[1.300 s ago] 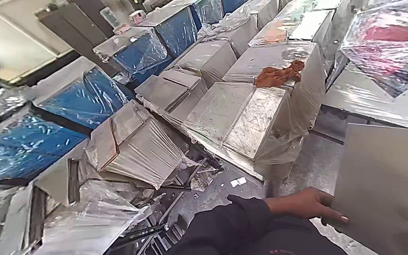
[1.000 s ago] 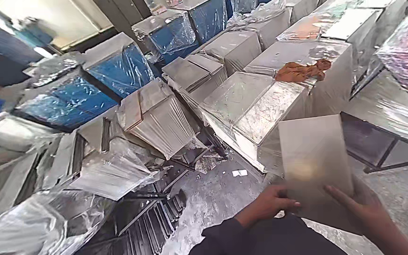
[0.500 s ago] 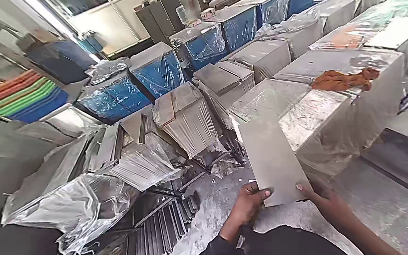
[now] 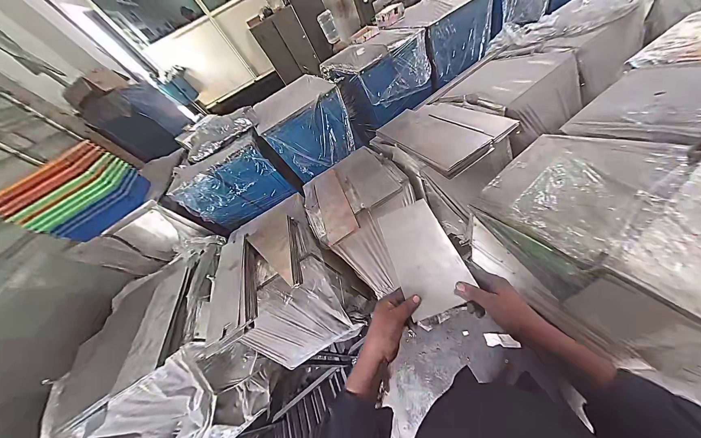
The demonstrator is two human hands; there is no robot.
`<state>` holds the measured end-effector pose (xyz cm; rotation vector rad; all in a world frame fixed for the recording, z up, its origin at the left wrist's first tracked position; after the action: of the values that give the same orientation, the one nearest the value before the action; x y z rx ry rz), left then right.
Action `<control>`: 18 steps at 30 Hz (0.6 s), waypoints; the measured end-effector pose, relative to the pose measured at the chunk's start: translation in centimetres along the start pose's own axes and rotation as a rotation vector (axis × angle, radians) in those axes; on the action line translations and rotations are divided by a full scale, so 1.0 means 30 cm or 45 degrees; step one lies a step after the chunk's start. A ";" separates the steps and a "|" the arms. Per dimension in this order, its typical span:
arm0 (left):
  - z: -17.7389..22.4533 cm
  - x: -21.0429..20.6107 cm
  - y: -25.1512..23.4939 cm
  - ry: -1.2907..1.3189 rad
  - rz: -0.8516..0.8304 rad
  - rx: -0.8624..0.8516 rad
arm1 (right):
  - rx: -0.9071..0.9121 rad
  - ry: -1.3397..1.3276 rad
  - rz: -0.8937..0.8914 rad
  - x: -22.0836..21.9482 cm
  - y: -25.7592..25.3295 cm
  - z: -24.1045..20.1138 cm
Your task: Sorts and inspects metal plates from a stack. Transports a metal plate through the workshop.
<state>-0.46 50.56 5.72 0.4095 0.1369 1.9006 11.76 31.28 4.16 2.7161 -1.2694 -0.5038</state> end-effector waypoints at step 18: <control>0.175 0.472 -0.898 -0.129 0.442 0.187 | -0.079 0.104 -0.139 -0.189 -1.115 -0.233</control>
<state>20.84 72.90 5.88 0.6627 0.1457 2.2122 35.07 56.92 4.52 2.7346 -1.0722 -0.4300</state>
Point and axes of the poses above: each hand's wrist, its own y-axis away from the middle knuckle, its own x-axis out of the back of the hand, z = x × y, the point moved 5 cm from there along -y, towards the middle knuckle, and after that the axes turned 15 degrees about -y, right-handed, at the moved point
